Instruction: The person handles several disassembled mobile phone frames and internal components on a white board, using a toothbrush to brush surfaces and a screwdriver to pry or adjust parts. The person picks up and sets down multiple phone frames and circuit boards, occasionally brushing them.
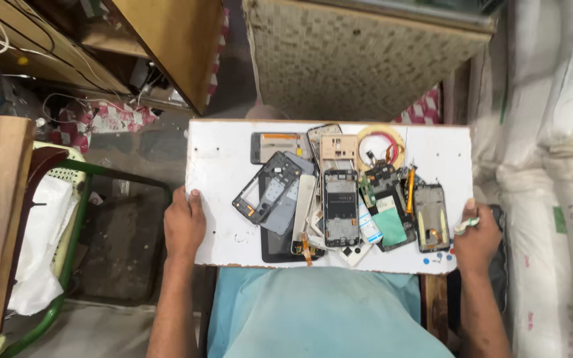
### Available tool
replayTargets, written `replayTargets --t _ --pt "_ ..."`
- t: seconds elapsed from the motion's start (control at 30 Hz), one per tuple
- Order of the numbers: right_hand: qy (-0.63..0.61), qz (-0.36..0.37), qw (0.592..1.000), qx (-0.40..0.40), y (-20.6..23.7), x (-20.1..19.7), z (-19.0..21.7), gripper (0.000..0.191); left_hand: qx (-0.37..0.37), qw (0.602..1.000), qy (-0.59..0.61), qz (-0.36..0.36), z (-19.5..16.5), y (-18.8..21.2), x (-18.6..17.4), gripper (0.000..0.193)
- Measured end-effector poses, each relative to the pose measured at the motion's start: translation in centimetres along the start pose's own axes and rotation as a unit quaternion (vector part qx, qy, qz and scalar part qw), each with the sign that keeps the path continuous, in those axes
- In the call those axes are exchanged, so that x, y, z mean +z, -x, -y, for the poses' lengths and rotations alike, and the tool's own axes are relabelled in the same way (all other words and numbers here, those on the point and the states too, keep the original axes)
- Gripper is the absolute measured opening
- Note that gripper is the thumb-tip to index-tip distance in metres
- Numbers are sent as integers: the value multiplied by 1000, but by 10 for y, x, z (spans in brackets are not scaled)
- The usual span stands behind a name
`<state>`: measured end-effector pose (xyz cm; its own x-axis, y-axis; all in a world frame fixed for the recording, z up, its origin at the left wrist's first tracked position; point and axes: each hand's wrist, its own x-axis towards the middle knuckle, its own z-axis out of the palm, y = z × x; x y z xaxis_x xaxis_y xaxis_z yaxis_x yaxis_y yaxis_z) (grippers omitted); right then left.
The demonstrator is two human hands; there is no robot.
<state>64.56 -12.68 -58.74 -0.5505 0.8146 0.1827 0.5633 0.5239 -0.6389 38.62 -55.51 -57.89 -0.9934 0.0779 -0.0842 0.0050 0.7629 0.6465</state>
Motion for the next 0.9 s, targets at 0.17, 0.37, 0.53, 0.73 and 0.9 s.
replayTargets --t 0.17,0.37,0.53,0.73,0.9 --pt "-17 7 999 26 -4 -4 8 48 -9 1000 -6 5 -7 -4 1 44" --pt "-22 1 1000 -3 -1 -4 3 44 11 1000 18 10 -3 0 1 41" --pt "0 16 1000 10 -5 -3 -2 36 -4 1000 -10 23 -8 2 -2 41" --pt "84 28 992 -85 -46 -6 1 25 10 999 -26 29 -11 7 -7 42" --pt "-1 -2 992 -126 -101 21 34 43 25 1000 -11 4 -8 14 -11 43"
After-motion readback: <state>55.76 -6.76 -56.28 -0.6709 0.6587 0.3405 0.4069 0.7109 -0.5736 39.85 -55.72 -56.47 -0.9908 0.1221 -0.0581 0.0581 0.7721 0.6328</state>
